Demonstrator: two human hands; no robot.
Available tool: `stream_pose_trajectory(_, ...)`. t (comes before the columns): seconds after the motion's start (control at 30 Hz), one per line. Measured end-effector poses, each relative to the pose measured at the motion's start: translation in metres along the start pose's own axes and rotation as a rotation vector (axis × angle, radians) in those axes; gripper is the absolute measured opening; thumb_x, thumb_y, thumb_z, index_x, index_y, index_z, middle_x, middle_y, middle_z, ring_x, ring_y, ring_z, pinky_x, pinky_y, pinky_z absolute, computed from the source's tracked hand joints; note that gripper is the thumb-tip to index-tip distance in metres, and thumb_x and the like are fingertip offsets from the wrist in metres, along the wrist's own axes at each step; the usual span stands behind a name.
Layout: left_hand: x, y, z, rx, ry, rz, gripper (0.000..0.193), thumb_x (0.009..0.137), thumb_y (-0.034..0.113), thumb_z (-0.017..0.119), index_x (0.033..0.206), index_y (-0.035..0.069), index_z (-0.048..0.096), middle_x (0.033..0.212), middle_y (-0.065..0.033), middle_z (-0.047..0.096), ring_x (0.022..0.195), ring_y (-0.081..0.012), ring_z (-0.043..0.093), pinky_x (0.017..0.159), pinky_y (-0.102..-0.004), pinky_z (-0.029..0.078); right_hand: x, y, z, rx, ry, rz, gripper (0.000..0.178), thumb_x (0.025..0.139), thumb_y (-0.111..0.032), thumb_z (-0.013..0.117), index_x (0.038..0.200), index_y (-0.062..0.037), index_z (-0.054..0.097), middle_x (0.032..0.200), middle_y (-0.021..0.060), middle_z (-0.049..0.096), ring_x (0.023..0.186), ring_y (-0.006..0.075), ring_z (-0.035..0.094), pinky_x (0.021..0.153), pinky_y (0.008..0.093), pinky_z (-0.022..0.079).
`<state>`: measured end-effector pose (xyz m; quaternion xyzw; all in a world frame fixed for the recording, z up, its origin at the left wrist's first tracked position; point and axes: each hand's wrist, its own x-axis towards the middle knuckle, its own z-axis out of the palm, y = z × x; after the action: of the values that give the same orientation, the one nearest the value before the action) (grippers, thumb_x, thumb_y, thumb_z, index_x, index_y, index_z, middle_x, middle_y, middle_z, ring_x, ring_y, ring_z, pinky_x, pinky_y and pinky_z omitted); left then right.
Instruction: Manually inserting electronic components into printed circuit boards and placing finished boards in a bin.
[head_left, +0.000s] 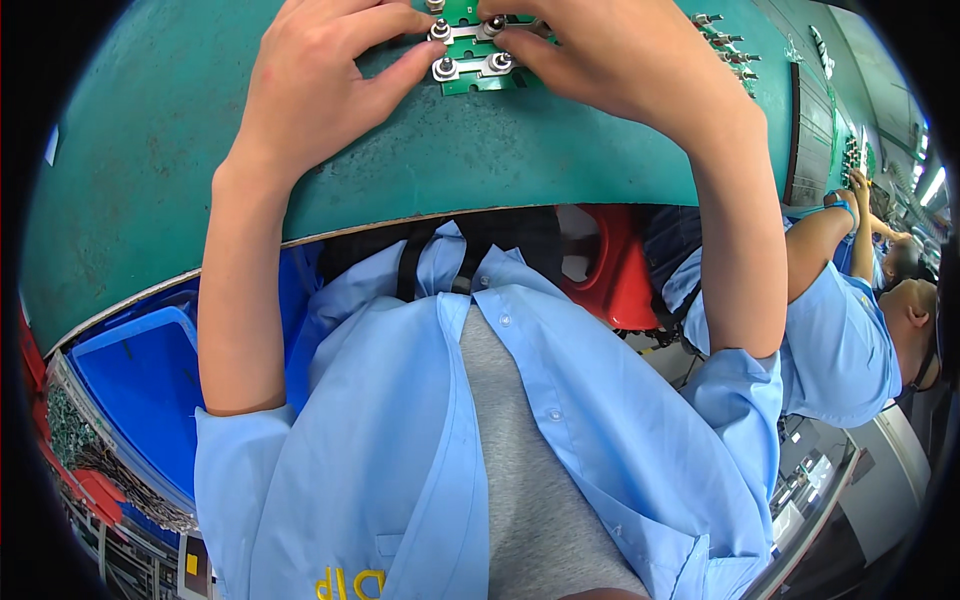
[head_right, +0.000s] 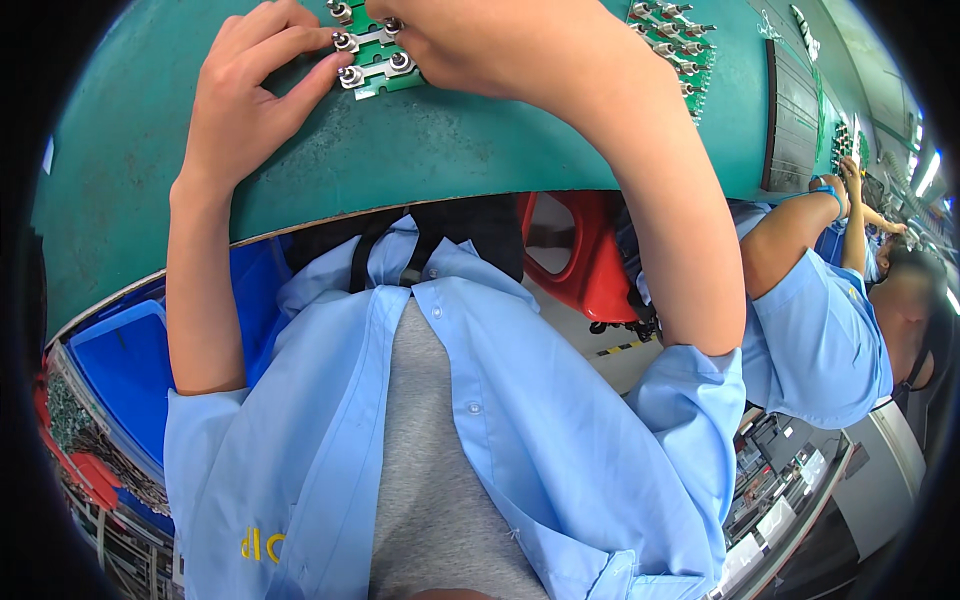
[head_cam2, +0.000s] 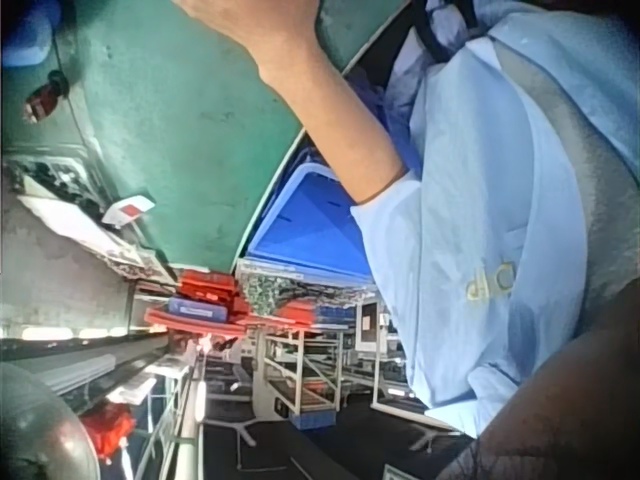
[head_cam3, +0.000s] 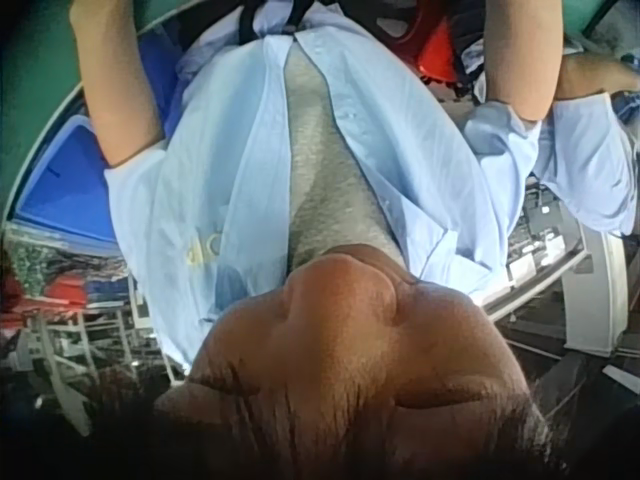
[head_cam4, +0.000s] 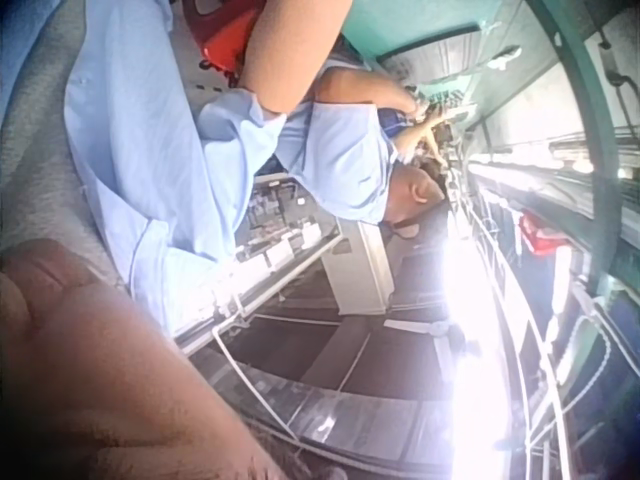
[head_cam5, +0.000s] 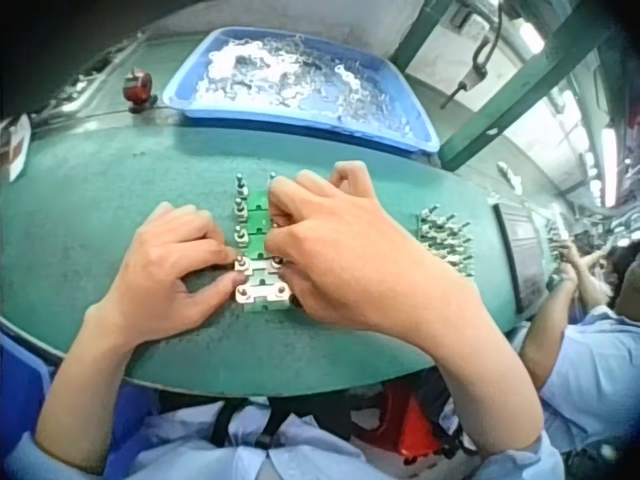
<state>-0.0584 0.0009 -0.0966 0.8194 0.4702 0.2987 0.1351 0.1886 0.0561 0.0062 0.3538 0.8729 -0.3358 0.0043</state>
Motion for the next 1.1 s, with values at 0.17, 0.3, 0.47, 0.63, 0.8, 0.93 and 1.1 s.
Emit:
stream_pose_trajectory(0.17, 0.010, 0.016, -0.011, 0.044, 0.011, 0.064, 0.013, 0.081, 0.007, 0.078, 0.092, 0.004, 0.073, 0.091, -0.0069, 0.064, 0.079, -0.0228, 0.056, 0.079, -0.0326, 0.044, 0.003, -0.004, 0.000, -0.165, -0.059, -0.002, 0.009, 0.086, -0.009, 0.065, 0.078, -0.0082, 0.068, 0.097, 0.0097, 0.053, 0.090, 0.0250, 0.049, 0.095, 0.0416, 0.034)
stream_pose_trajectory(0.3, 0.009, 0.022, -0.017, 0.008, 0.148, 0.178, 0.028, 0.081, 0.007, 0.075, 0.108, 0.006, 0.078, 0.111, -0.0054, 0.069, 0.093, -0.0229, 0.059, 0.084, -0.0321, 0.047, 0.002, -0.004, -0.001, -0.144, -0.019, 0.006, 0.008, 0.086, -0.009, 0.065, 0.079, -0.0080, 0.069, 0.098, 0.0101, 0.054, 0.090, 0.0255, 0.049, 0.095, 0.0423, 0.034)
stream_pose_trajectory(0.47, 0.015, 0.058, -0.022, 0.171, 0.107, 0.218, 0.028, 0.082, 0.015, 0.078, 0.109, 0.009, 0.080, 0.117, -0.0020, 0.070, 0.102, -0.0211, 0.061, 0.087, -0.0332, 0.045, -0.002, -0.001, 0.002, -0.102, 0.024, 0.020, 0.007, 0.086, -0.009, 0.064, 0.081, -0.0077, 0.069, 0.100, 0.0109, 0.055, 0.091, 0.0263, 0.049, 0.095, 0.0435, 0.034)
stream_pose_trajectory(0.63, 0.015, 0.059, -0.001, 0.212, 0.124, 0.206, 0.032, 0.078, 0.022, 0.079, 0.109, 0.012, 0.080, 0.118, -0.0004, 0.070, 0.109, -0.0208, 0.060, 0.091, -0.0346, 0.042, -0.004, 0.009, 0.011, -0.122, 0.130, -0.027, 0.006, 0.085, -0.009, 0.065, 0.085, -0.0073, 0.071, 0.101, 0.0108, 0.056, 0.092, 0.0264, 0.050, 0.095, 0.0428, 0.034)
stream_pose_trajectory(0.8, 0.021, 0.066, 0.002, 0.247, 0.136, 0.198, 0.034, 0.078, 0.022, 0.079, 0.110, 0.013, 0.080, 0.120, -0.0004, 0.071, 0.109, -0.0208, 0.060, 0.092, -0.0346, 0.042, -0.024, 0.025, 0.013, 0.004, 0.272, -0.036, 0.008, 0.085, -0.011, 0.067, 0.090, -0.0073, 0.072, 0.103, 0.0104, 0.056, 0.093, 0.0262, 0.051, 0.094, 0.0421, 0.033)
stream_pose_trajectory(0.93, 0.024, 0.069, 0.004, 0.262, 0.135, 0.201, 0.034, 0.078, 0.021, 0.079, 0.111, 0.013, 0.080, 0.121, -0.0003, 0.071, 0.109, -0.0208, 0.060, 0.091, -0.0343, 0.042, -0.045, 0.038, 0.010, 0.177, 0.412, -0.030, 0.012, 0.085, -0.012, 0.068, 0.096, -0.0076, 0.073, 0.104, 0.0098, 0.057, 0.094, 0.0260, 0.052, 0.094, 0.0415, 0.033)
stream_pose_trajectory(1.1, 0.025, 0.066, 0.004, 0.259, 0.129, 0.206, 0.034, 0.078, 0.021, 0.080, 0.111, 0.013, 0.080, 0.120, 0.0001, 0.071, 0.108, -0.0207, 0.060, 0.091, -0.0340, 0.043, -0.044, 0.053, 0.010, 0.171, 0.434, -0.063, 0.014, 0.086, -0.013, 0.069, 0.099, -0.0078, 0.073, 0.105, 0.0095, 0.058, 0.095, 0.0259, 0.053, 0.094, 0.0414, 0.033)
